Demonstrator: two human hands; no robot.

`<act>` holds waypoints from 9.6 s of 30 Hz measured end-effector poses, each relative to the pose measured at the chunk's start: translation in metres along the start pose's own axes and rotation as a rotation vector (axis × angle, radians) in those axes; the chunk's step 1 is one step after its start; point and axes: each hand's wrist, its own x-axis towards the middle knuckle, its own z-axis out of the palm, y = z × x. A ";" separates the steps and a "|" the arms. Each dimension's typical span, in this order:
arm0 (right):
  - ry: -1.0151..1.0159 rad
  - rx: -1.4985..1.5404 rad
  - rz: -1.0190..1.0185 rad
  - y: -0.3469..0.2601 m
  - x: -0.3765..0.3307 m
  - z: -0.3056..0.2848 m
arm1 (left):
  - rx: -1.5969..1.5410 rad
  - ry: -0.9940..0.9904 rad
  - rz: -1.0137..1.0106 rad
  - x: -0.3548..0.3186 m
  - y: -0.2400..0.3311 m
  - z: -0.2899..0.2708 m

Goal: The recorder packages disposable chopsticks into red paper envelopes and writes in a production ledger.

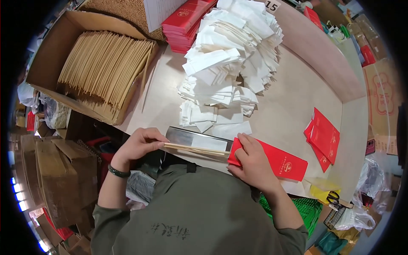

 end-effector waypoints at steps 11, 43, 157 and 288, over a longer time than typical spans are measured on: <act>-0.033 0.102 -0.028 0.005 0.009 0.013 | 0.445 0.341 0.338 0.062 0.020 0.120; 0.053 -0.124 -0.006 0.024 -0.015 -0.014 | 0.240 -0.208 0.079 0.069 0.054 0.133; -0.092 -0.090 -0.080 0.034 -0.008 -0.015 | 0.164 -0.424 0.167 0.068 0.069 0.157; -0.240 -0.254 0.483 0.006 0.006 0.012 | 0.645 0.365 0.217 0.041 -0.009 0.120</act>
